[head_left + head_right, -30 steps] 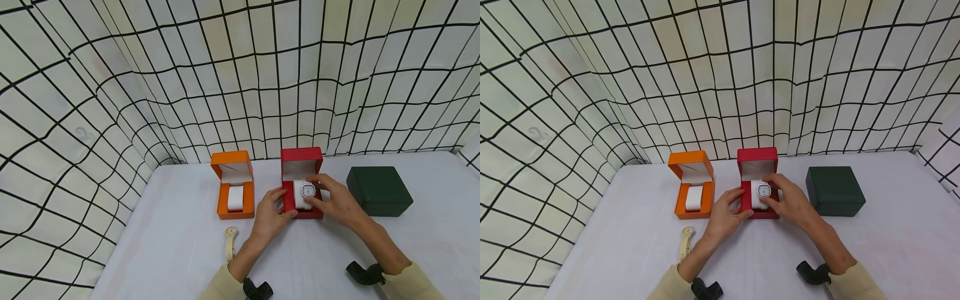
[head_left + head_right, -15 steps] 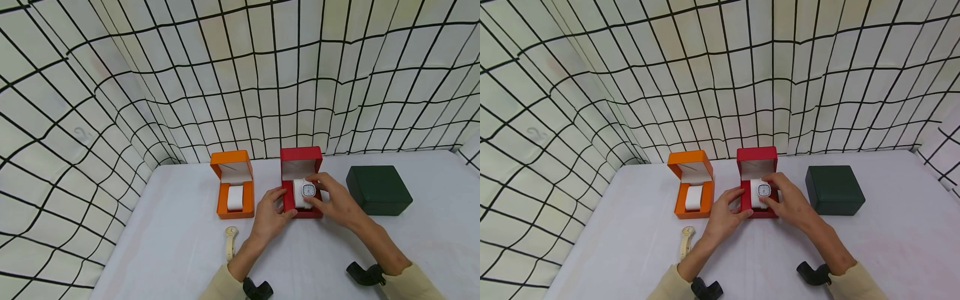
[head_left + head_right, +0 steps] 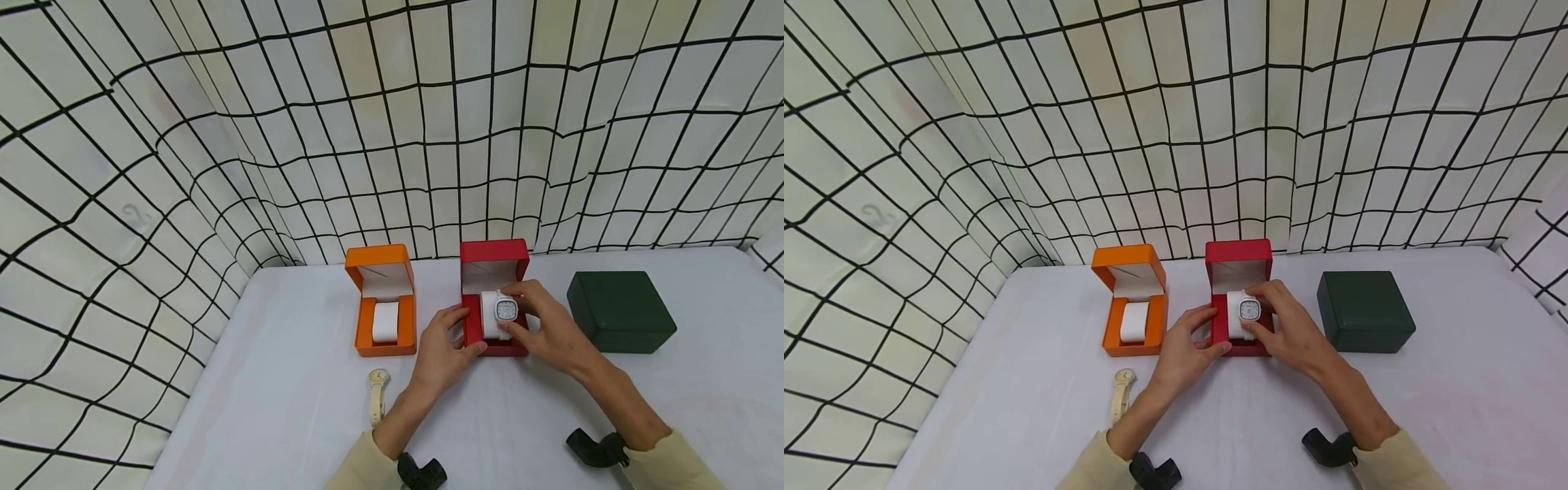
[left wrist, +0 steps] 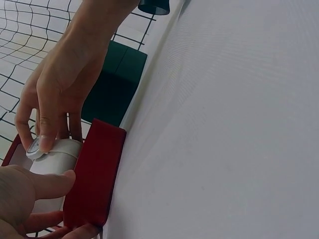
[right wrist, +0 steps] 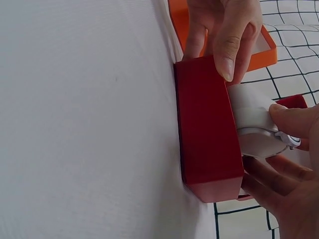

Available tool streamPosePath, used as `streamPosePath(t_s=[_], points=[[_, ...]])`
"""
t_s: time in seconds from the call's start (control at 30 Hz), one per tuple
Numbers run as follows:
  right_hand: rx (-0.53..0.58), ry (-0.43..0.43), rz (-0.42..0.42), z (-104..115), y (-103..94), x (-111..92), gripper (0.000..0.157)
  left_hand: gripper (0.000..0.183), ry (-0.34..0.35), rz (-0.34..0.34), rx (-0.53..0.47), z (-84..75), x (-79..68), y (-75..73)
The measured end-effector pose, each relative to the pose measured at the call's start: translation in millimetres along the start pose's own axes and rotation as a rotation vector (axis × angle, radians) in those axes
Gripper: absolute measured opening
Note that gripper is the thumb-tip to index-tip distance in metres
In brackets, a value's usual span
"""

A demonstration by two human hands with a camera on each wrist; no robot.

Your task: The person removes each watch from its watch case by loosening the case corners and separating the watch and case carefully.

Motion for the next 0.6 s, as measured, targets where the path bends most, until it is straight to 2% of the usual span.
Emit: streamPosePath(t_s=[0.27,0.47,0.6], points=[[-0.014,-0.043,-0.022,5,-1.5,-1,0.06,0.065,-0.001,-0.003,-0.017,0.2,0.1,-0.5],[-0.036,-0.07,-0.095,10,-15.4,1,0.06,0.065,0.005,-0.007,-0.007,-1.0,0.5,-0.4],[-0.03,-0.051,-0.083,9,-16.9,3,0.06,0.065,-0.011,-0.008,0.01,-0.4,0.2,-0.1]])
Point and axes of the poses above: each hand's wrist, its own x-axis towards the middle knuckle, its own y-axis out of the palm, z = x × y, the point moved 9 cm from there along x, towards the middle knuckle, and after that the axes turned 9 degrees about x, right-handed, at the moved point
